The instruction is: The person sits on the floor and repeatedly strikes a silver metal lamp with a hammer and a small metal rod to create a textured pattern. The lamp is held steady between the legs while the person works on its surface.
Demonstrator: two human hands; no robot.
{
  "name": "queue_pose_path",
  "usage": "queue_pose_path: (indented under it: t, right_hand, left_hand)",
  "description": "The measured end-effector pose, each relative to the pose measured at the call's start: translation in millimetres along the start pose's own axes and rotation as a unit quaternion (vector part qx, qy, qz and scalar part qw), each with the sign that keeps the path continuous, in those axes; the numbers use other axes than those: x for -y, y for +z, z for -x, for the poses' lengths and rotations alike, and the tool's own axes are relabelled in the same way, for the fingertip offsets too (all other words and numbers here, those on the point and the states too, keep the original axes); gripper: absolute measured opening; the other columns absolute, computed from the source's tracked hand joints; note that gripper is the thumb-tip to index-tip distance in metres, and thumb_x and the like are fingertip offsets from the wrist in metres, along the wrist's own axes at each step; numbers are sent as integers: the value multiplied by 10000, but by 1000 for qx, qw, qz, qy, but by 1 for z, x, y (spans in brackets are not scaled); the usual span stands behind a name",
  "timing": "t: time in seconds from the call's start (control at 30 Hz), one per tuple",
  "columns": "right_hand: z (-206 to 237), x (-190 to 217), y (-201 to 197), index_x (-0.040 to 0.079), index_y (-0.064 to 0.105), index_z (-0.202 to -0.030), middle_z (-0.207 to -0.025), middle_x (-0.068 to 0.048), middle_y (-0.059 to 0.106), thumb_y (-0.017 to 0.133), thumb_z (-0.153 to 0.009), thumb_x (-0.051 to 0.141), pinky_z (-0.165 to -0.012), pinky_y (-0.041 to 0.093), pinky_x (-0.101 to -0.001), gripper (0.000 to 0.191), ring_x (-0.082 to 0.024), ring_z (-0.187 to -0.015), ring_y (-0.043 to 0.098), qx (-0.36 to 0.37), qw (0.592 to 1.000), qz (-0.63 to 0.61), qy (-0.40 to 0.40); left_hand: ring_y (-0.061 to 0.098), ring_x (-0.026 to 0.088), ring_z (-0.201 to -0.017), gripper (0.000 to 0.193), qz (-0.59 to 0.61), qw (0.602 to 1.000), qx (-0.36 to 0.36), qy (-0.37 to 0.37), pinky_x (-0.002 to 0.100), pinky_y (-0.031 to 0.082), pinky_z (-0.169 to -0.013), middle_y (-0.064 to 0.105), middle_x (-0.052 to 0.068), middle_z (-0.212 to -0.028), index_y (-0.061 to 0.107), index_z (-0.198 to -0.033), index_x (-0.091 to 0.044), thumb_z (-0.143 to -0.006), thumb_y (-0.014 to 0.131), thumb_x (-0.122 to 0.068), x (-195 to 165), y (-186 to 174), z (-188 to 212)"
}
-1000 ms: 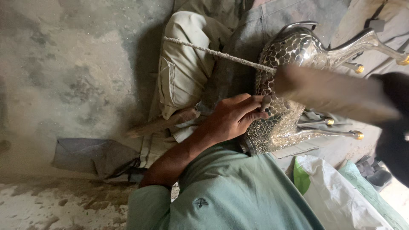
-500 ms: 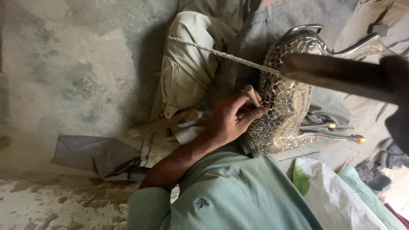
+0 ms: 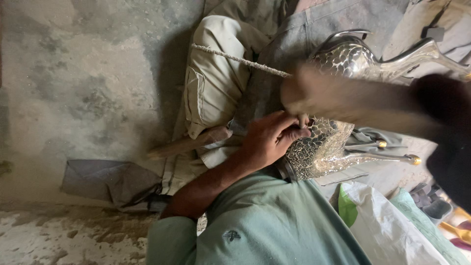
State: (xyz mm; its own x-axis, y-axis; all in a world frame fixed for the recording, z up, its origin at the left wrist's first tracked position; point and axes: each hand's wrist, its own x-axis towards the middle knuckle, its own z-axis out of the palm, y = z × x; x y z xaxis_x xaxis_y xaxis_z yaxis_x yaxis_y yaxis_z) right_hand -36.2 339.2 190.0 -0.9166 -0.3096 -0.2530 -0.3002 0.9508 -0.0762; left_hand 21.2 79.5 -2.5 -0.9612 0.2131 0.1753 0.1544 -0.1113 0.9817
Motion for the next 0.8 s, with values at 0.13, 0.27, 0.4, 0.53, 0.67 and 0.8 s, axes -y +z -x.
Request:
queue_pose_path:
  t: [0.13, 0.27, 0.4, 0.53, 0.67, 0.8]
  right_hand:
    - [1, -4, -1, -133, 568, -1306, -997, -281, 683, 471, -985, -71, -659, 552, -365, 341, -303, -801, 696, -3, 1000, 0, 4]
    - [1, -4, -3, -132, 569, -1305, -998, -280, 683, 471, -981, -74, -665, 553, -366, 343, -305, -805, 696, 0, 1000, 0, 6]
    - [-1, -5, -6, -131, 570, -1303, -998, -279, 683, 470, -977, -77, -670, 554, -368, 346, -306, -809, 697, -2, 1000, 1, 8]
    - [-1, -6, -6, -130, 572, -1302, -999, -278, 684, 470, -973, -81, -675, 554, -369, 348, -307, -813, 697, 1, 1000, 2, 10]
    - [4, -5, -5, -129, 573, -1300, -1000, -278, 684, 469, -969, -84, -681, 555, -371, 350, -308, -817, 697, 3, 1000, -2, 17]
    - [13, -2, -5, -128, 574, -1299, -1000, -277, 684, 469, -965, -87, -686, 556, -372, 353, -309, -821, 698, 0, 1000, 1, 27]
  left_hand:
    - [731, 84, -786, 169, 37, 999, 6, -14, 214, 605, -612, 742, 42, -1043, 632, -1124, -105, -1016, 746, -167, 3, -2, -7]
    - [760, 153, -956, 238, 28, 998, 6, 47, 276, 659, -791, 729, 59, -1122, 617, -1208, -108, -1019, 736, -191, -4, -14, -12]
    - [764, 192, -908, 266, -14, 998, 25, 52, 306, 620, -708, 741, 51, -1055, 658, -1211, -124, -994, 763, -238, -11, -19, -19]
    - [747, 201, -881, 299, -23, 997, 57, 54, 330, 611, -729, 723, 72, -1039, 653, -1236, -109, -1002, 741, -272, -11, -21, -25]
    - [711, 192, -818, 316, -18, 995, 90, 49, 347, 582, -692, 687, 60, -969, 632, -1284, -121, -1019, 724, -265, -9, -25, -26]
    - [672, 180, -758, 338, -4, 993, 102, 53, 360, 553, -657, 657, 47, -911, 609, -1310, -137, -1023, 722, -274, -8, -27, -26]
